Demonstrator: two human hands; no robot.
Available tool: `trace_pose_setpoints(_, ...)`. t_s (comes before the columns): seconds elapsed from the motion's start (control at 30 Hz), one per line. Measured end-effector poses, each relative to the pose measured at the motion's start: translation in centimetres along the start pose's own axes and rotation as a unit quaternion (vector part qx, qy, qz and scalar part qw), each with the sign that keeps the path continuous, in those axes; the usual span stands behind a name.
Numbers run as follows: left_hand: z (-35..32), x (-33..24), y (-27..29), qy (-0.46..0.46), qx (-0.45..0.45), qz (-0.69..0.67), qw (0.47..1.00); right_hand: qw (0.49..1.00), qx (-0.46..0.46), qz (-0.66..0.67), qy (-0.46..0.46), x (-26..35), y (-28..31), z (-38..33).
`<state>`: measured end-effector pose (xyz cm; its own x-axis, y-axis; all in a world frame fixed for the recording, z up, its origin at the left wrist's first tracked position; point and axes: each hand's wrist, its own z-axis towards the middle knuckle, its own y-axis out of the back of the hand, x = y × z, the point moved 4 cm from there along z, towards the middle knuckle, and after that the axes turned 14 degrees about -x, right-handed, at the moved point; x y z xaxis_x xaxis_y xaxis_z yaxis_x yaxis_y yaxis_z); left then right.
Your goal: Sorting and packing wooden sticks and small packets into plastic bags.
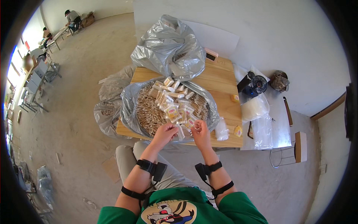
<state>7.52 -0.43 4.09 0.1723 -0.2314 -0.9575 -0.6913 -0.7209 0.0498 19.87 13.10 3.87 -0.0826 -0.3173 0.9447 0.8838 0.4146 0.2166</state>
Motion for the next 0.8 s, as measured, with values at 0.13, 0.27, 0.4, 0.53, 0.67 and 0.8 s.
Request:
trace_pose_setpoints(0.13,0.9,1.6,-0.6,-0.041,-0.072,-0.025,0.996,0.997,0.057,0.010,0.057,3.9,-1.0,-1.4)
trace_pose_setpoints(0.27,0.3,0.6,-1.7,-0.101,-0.098,0.032,0.990,0.992,0.102,-0.036,0.072,4.7,-1.5,-2.1)
trace_pose_setpoints(0.4,-0.2,0.1,-2.3,-0.134,-0.098,0.074,0.983,0.992,0.075,-0.046,0.088,3.4,-1.5,-2.1)
trace_pose_setpoints(0.53,-0.2,-0.2,-2.2,-0.195,-0.104,0.150,0.964,0.986,0.054,-0.101,0.121,3.0,-1.4,-2.0)
trace_pose_setpoints(0.67,0.3,-0.3,-2.3,-0.197,-0.107,0.164,0.961,0.993,0.051,-0.068,0.079,2.2,-1.1,-1.5)
trace_pose_setpoints(0.8,0.2,-0.6,-2.6,-0.215,-0.115,0.157,0.957,0.992,0.066,-0.048,0.097,2.9,-1.3,-1.6)
